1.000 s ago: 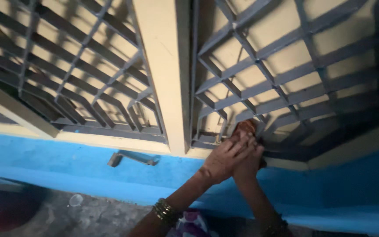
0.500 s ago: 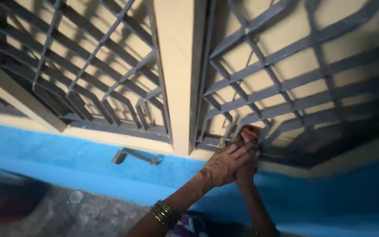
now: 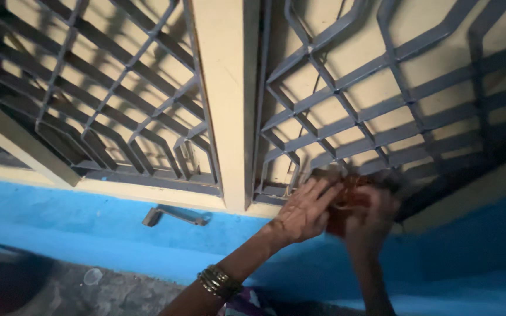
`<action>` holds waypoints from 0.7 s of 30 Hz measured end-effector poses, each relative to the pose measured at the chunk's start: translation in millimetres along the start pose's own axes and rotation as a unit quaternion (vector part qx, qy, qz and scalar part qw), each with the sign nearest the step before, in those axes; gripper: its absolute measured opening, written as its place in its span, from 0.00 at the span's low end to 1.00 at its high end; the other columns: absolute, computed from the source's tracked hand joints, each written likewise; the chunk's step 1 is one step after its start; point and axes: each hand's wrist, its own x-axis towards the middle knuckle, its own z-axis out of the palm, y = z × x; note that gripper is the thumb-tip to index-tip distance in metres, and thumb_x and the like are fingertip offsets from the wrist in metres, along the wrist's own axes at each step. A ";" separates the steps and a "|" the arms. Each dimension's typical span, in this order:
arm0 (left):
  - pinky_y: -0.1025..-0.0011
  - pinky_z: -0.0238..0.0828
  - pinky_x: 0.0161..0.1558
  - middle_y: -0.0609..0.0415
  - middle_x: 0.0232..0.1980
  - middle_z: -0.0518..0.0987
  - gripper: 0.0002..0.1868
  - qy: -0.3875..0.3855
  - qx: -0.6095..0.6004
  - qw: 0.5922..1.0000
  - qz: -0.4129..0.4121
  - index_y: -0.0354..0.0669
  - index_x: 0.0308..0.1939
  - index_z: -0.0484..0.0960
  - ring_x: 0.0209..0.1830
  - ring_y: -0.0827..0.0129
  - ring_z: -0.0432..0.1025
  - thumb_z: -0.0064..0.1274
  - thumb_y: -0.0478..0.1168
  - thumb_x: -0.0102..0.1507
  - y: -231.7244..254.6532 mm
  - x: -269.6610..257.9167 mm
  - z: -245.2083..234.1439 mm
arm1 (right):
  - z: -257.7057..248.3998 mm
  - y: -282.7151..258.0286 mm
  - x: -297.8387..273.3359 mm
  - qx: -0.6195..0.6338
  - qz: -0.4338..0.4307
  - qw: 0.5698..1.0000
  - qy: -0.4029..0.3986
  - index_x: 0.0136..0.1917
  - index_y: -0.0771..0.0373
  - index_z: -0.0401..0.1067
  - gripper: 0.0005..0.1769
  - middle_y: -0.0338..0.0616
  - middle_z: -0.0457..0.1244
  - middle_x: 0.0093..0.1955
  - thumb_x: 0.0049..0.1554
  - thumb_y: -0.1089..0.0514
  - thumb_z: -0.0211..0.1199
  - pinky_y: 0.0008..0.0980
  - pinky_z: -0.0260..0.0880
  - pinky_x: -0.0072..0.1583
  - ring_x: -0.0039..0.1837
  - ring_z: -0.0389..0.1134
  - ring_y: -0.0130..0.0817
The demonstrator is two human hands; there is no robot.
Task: The person wipes a metal window grille with a brown cloth. They move the cloth across the bars and frame, cleaning different sections of the grille.
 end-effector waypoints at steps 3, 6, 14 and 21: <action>0.47 0.61 0.68 0.30 0.67 0.66 0.37 0.008 0.003 1.000 -0.019 0.37 0.77 0.64 0.65 0.36 0.63 0.52 0.38 0.63 4.0 13.0 23.2 | 12.3 4.0 17.2 -0.005 -0.086 0.992 0.095 0.62 0.66 0.67 0.16 0.62 0.57 0.65 0.60 0.63 0.56 0.62 0.56 0.69 0.69 0.56 0.62; 0.48 0.60 0.68 0.29 0.70 0.63 0.38 -0.011 0.011 0.998 -0.056 0.38 0.77 0.62 0.66 0.36 0.63 0.52 0.40 0.63 -2.0 14.6 48.0 | 33.8 12.4 19.6 0.033 -0.168 0.980 0.103 0.64 0.75 0.59 0.20 0.65 0.58 0.62 0.66 0.58 0.57 0.57 0.59 0.66 0.64 0.59 0.59; 0.47 0.55 0.69 0.25 0.79 0.51 0.50 -0.146 0.103 0.978 -0.111 0.31 0.81 0.54 0.68 0.34 0.57 0.56 0.39 0.56 -26.7 -28.2 94.6 | 57.1 45.8 -15.3 -0.061 0.011 0.998 -0.004 0.57 0.70 0.71 0.19 0.64 0.66 0.53 0.53 0.59 0.62 0.55 0.68 0.57 0.56 0.67 0.65; 0.47 0.48 0.71 0.24 0.78 0.50 0.47 -0.112 0.090 0.985 -0.093 0.29 0.76 0.55 0.75 0.31 0.49 0.56 0.40 0.55 -21.4 -28.1 96.1 | 61.3 70.9 -30.9 -0.115 -0.042 0.992 0.030 0.63 0.73 0.69 0.27 0.62 0.65 0.55 0.52 0.57 0.62 0.55 0.65 0.55 0.56 0.66 0.62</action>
